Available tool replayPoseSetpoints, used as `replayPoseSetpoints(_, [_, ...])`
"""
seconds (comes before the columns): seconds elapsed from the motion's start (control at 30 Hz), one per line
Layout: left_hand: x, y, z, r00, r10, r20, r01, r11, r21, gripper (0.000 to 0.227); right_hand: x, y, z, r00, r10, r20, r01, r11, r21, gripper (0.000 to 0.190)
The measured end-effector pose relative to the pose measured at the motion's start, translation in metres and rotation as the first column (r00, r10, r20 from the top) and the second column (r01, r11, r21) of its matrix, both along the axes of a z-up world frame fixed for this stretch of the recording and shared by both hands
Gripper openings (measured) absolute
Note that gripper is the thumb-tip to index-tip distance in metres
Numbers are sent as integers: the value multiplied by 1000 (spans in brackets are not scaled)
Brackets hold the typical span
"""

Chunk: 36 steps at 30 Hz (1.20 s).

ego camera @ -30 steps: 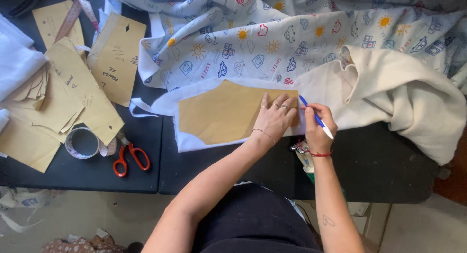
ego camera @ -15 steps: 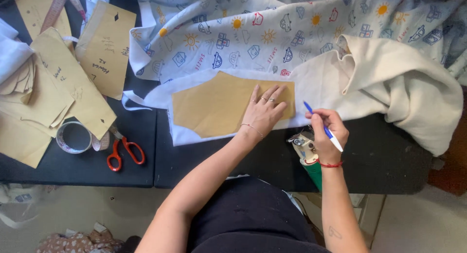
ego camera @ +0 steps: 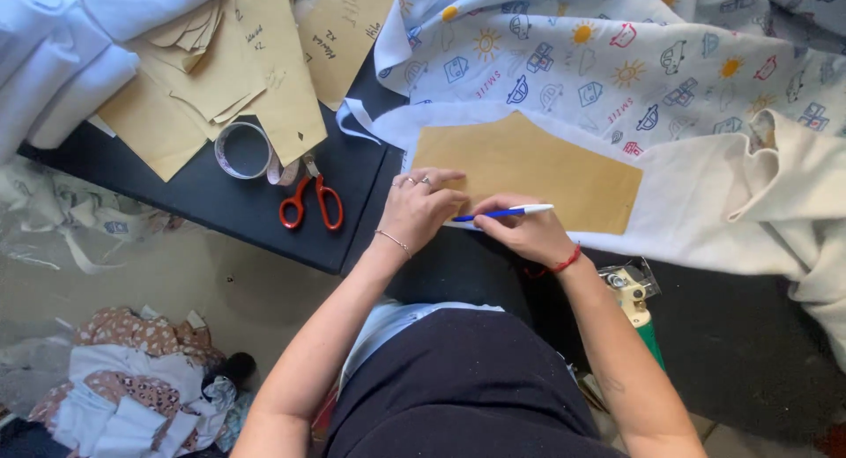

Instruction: The person places a paper pattern on a piece of white fabric and traces its outline with a pen. They then use a green electric rotary cutter to cut the fabric along the traced lines. The person repeats this process with a second pattern piece, cutting the fabric and stacking the finished pieces.

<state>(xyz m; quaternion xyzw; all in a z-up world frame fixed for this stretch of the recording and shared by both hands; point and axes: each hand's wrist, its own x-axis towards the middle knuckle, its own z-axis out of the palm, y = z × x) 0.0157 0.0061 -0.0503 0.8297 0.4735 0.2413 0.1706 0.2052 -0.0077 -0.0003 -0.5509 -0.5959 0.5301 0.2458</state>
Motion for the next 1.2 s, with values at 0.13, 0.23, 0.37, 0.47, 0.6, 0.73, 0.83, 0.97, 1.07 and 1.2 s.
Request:
replayPoseSetpoints(0.13, [3,-11,-5,1000,14,-5,-14,998,-62,17,11,1,5,994,107,34,-110,988,105,10])
replayPoseSetpoints(0.23, [2,-9,-8,999,-2,-35,-1,997,-71,19,50,-4,10,987,123,100,-133,986,103,10])
replayPoseSetpoints(0.37, [0,-8,-6,999,-11,-51,7,997,-81,18,127,-22,1,973,73,218,-76,997,5,11])
replayPoseSetpoints(0.47, [4,-8,-8,997,-37,-70,32,996,-80,18,174,-39,0,970,-123,210,140,988,-71,14])
replayPoseSetpoints(0.6, [1,-1,-2,993,-61,-104,49,992,-116,17,195,-50,4,948,-232,218,257,962,-92,15])
replayPoseSetpoints(0.73, [-21,24,-8,993,-104,63,109,990,-85,11,148,-39,33,885,-377,273,403,914,-43,6])
replayPoseSetpoints(0.83, [-38,45,-20,995,8,-101,-27,981,-192,10,84,-16,19,948,-290,134,280,956,88,12])
replayPoseSetpoints(0.97, [-41,52,-14,996,-20,-87,-2,967,-255,12,-11,8,0,997,-81,20,77,985,153,12])
replayPoseSetpoints(1.07, [-45,51,-21,996,-17,-83,-8,955,-295,12,-46,17,-12,999,-20,-33,24,991,130,12])
replayPoseSetpoints(1.2, [-45,47,-31,997,3,-72,-22,965,-260,13,-58,24,1,999,10,-44,-3,987,159,11])
